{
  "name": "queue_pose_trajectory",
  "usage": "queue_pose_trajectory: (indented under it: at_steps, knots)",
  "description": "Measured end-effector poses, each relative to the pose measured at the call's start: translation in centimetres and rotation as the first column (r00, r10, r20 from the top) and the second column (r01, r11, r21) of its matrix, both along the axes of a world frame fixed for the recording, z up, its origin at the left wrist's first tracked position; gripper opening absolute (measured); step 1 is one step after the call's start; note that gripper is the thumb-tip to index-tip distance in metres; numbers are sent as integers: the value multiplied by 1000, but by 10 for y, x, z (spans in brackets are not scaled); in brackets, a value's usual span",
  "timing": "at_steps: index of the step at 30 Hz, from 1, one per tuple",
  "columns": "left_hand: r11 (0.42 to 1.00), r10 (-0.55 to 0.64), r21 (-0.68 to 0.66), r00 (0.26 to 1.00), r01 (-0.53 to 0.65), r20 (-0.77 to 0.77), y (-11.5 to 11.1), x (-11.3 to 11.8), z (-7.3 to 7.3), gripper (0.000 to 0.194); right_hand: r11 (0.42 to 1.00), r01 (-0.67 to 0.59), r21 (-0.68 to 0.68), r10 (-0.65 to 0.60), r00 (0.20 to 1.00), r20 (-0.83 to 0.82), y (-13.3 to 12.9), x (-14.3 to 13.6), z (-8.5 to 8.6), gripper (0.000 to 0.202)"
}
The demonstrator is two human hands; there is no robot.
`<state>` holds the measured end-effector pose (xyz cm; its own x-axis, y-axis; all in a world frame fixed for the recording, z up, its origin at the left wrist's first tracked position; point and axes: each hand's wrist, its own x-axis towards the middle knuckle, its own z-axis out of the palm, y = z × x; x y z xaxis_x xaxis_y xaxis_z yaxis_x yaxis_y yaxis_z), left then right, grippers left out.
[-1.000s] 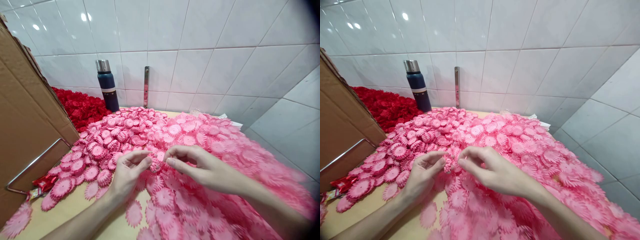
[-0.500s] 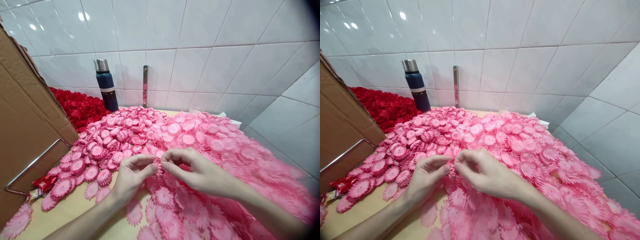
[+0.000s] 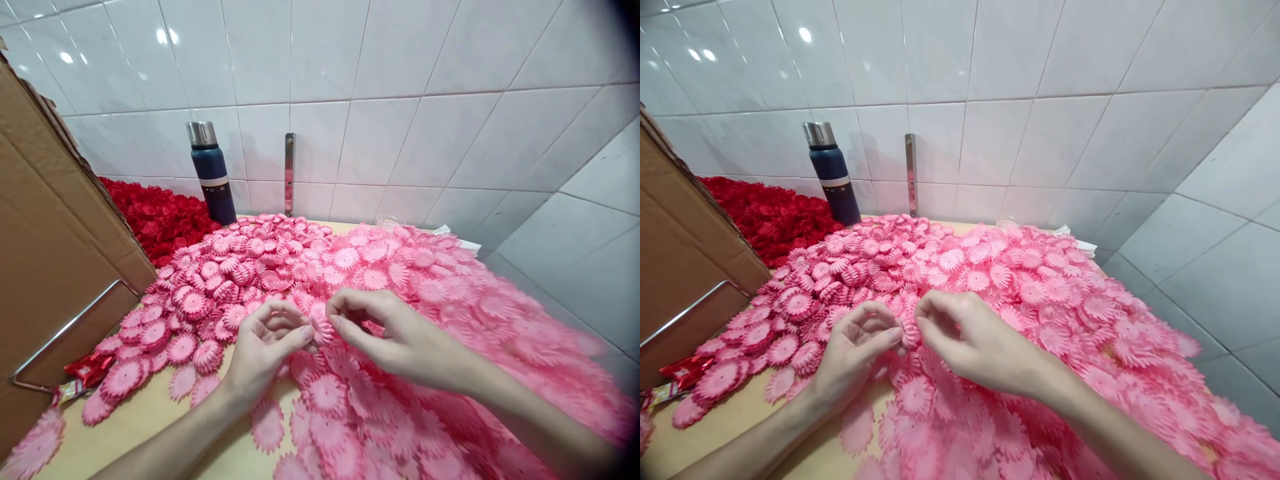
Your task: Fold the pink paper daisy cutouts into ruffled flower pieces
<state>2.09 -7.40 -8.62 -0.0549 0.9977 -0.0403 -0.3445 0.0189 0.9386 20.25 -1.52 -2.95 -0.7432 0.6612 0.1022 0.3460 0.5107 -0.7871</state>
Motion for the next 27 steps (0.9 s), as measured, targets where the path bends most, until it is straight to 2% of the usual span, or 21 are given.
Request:
queue_pose_trajectory:
  at_steps: [3,7,18,23,27]
  knots:
    - [999,-51,20,999,51,2,0,0,-4,8,1000,-19,-12,19,1000,-2,-2,0,0,15]
    - [996,-86,11,996,87,-38,0,0,-8,11,998,-54,-19,54,998,27,-4,-2,0,17]
    - [986,-154,54,984,159,-87,1,-1,-6,13,996,-84,-37,87,992,91,-5,0,0,18]
    - [964,-252,79,967,254,-32,1,-2,-6,16,995,-97,-35,99,992,83,-2,-1,0,17]
    - [972,-212,82,973,219,-93,2,-1,-5,17,994,-103,-46,107,990,94,-3,0,-1,16]
